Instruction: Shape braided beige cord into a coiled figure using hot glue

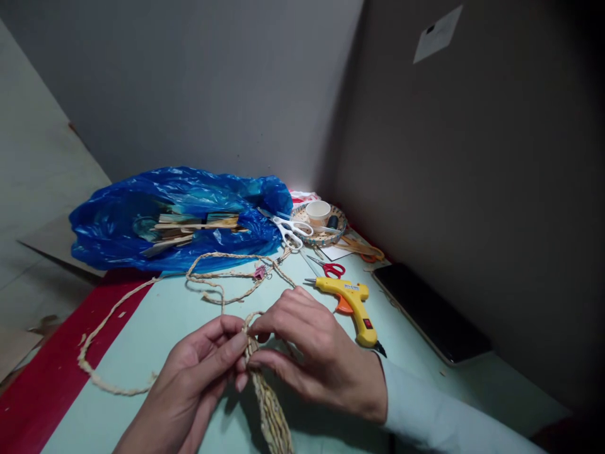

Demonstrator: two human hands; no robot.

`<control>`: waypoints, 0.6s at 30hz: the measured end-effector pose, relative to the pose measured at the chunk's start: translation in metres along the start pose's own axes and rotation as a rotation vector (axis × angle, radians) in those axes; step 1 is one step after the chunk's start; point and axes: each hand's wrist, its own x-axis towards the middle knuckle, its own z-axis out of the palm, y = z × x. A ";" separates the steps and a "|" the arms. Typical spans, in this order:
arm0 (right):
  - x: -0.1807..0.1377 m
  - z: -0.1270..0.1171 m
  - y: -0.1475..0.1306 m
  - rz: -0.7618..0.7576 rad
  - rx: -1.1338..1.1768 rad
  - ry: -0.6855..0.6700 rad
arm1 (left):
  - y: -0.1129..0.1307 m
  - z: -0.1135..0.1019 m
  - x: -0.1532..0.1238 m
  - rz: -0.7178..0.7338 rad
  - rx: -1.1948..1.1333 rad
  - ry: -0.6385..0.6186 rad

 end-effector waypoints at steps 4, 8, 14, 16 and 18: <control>-0.002 0.002 -0.001 0.005 -0.008 -0.010 | -0.001 0.000 0.001 0.015 0.008 0.004; -0.003 0.001 -0.005 -0.008 -0.063 -0.007 | -0.003 -0.003 0.000 0.044 0.044 0.024; -0.004 0.000 -0.011 0.042 -0.086 0.053 | -0.003 -0.005 0.000 0.034 0.027 0.017; -0.005 0.002 -0.011 0.060 -0.108 0.093 | -0.003 -0.004 0.001 0.035 0.016 0.026; -0.007 0.007 -0.009 0.029 -0.168 0.131 | -0.005 -0.004 0.003 0.046 -0.007 0.060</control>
